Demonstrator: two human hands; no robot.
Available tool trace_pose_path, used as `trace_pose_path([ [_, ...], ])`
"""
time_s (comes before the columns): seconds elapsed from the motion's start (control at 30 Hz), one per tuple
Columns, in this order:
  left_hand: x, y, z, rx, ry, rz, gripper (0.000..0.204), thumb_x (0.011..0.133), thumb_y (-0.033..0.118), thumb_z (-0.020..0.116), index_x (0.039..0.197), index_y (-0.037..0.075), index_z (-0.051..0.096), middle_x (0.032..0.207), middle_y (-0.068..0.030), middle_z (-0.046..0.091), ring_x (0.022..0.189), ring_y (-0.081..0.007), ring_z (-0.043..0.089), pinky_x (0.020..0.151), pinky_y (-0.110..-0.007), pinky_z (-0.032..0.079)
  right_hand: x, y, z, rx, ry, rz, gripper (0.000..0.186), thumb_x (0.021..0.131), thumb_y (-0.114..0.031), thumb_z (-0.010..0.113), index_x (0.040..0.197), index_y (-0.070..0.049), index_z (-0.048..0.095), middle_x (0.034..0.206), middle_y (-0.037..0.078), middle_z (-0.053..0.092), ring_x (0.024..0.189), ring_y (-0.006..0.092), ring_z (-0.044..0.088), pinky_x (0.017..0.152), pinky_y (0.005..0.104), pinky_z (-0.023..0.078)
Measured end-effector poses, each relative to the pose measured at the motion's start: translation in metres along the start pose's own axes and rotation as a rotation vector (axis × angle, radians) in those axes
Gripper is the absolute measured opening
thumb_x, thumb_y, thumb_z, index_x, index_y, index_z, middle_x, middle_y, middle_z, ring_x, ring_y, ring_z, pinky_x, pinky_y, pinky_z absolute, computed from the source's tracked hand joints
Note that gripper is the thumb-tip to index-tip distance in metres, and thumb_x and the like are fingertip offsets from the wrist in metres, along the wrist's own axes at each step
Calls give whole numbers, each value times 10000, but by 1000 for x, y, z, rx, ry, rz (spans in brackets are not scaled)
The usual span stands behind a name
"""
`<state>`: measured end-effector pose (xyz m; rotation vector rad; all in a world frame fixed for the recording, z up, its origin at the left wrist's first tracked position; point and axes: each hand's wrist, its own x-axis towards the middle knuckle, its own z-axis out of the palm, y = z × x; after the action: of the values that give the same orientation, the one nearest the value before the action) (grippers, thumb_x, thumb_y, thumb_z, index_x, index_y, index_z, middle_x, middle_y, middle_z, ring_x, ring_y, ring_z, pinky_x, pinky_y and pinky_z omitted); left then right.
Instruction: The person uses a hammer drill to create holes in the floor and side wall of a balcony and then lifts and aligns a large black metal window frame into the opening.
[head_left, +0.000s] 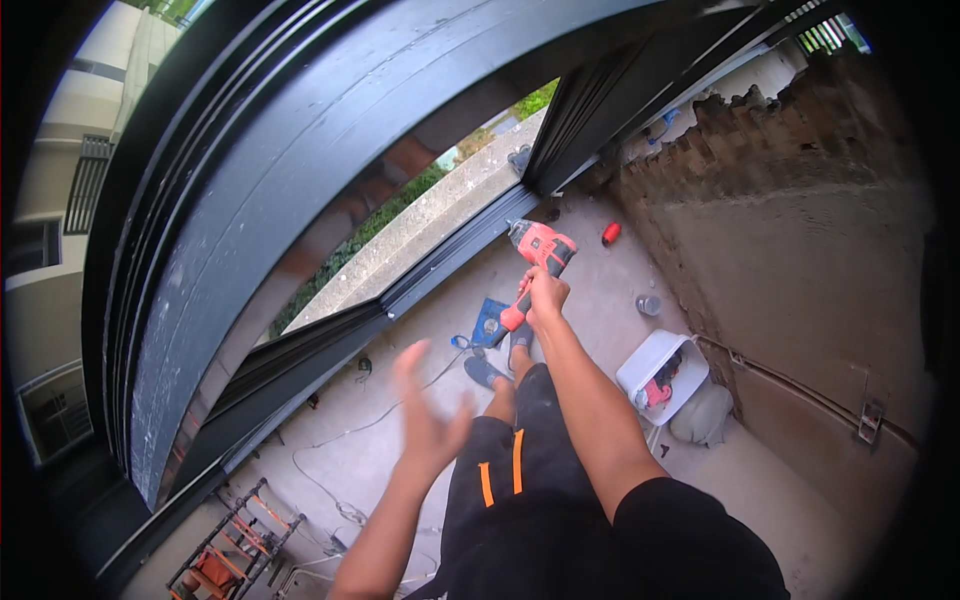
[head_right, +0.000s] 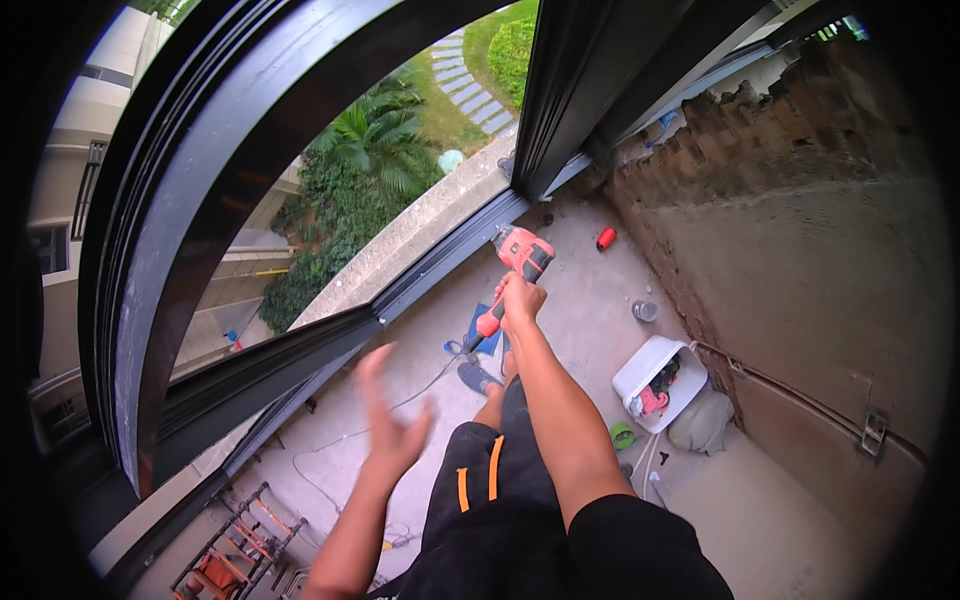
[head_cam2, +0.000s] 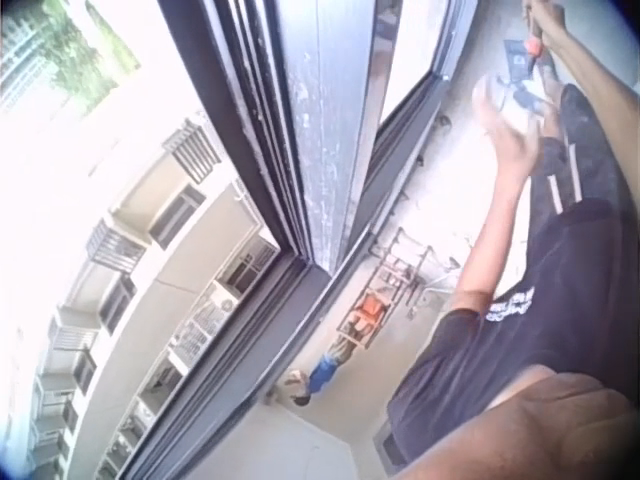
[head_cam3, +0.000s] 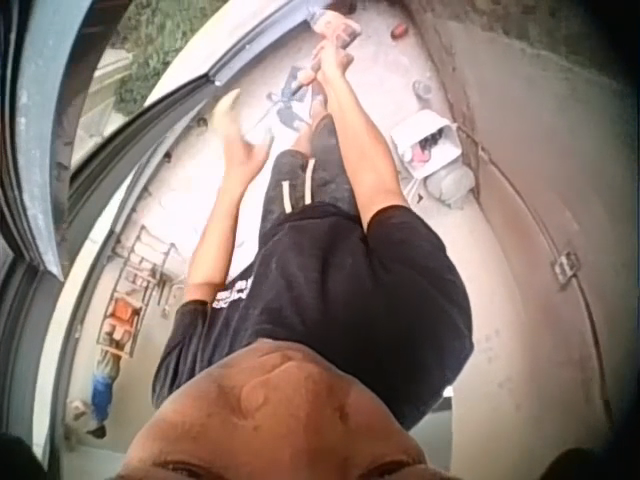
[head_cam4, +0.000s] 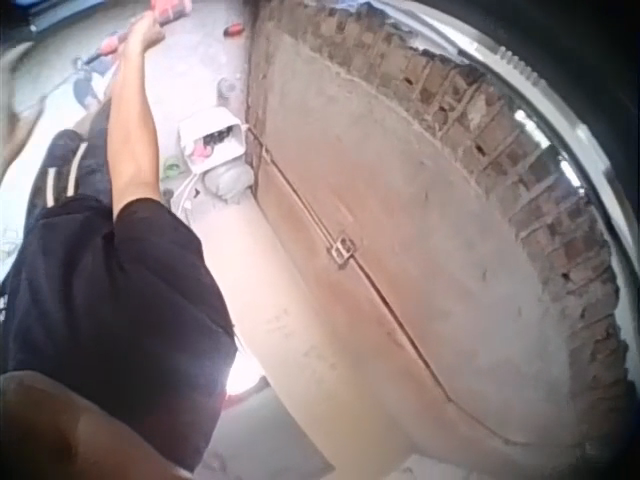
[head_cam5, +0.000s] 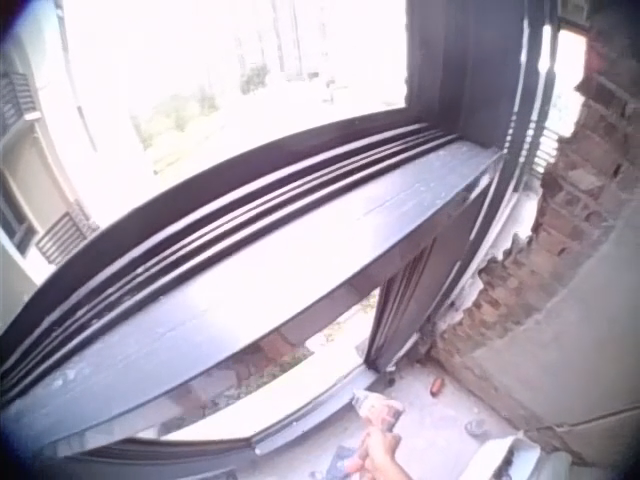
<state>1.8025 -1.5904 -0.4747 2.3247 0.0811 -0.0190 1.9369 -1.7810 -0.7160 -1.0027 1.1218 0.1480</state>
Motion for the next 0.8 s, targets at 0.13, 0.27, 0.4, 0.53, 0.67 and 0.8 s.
trace_pose_path([
  [0.13, 80, -59, 147, 115, -324, 59, 675, 792, 122, 740, 1381, -64, 469, 1332, -340, 580, 1264, -482, 582, 1081, -494, 485, -1, 2, 14, 33, -2, 32, 124, 816, -22, 626, 705, 1, 575, 652, 108, 611, 543, 200, 599, 540, 343, 515],
  [0.27, 129, -67, 195, 211, -688, -300, 506, 856, 206, 702, 1248, -59, 522, 1115, -309, 705, 1069, -463, 700, 923, -521, 562, 9, 2, 15, 110, 11, 72, 137, 828, -9, 628, 703, -1, 572, 677, 109, 622, 578, 196, 611, 556, 346, 520],
  [0.4, 126, -75, 203, 232, -669, -203, 368, 917, 229, 642, 1136, -45, 529, 1015, -310, 729, 958, -483, 719, 845, -544, 575, 5, -3, 15, 182, 46, 135, 122, 844, 2, 622, 729, 2, 581, 693, 99, 625, 576, 181, 605, 547, 331, 505],
  [0.53, 150, -65, 203, 238, -671, -199, 467, 915, 317, 665, 1140, -61, 511, 1007, -334, 718, 966, -494, 710, 838, -560, 571, 13, -26, 24, 60, 30, 116, 77, 863, 9, 631, 796, 11, 593, 714, 104, 616, 613, 189, 604, 596, 342, 512],
  [0.67, 166, -51, 205, 280, -704, -204, 434, 925, 298, 650, 1132, -58, 511, 1010, -328, 720, 956, -490, 715, 832, -565, 574, 16, -41, 30, 127, 64, 141, 74, 835, 16, 626, 774, 11, 584, 712, 105, 616, 594, 193, 593, 580, 352, 510],
  [0.8, 180, -40, 200, 322, -748, -190, 411, 937, 286, 634, 1138, -53, 518, 1017, -323, 724, 964, -476, 725, 829, -556, 580, 27, -41, 29, 115, 106, 143, 44, 799, 9, 618, 762, 9, 595, 720, 101, 632, 582, 189, 596, 540, 333, 490],
])
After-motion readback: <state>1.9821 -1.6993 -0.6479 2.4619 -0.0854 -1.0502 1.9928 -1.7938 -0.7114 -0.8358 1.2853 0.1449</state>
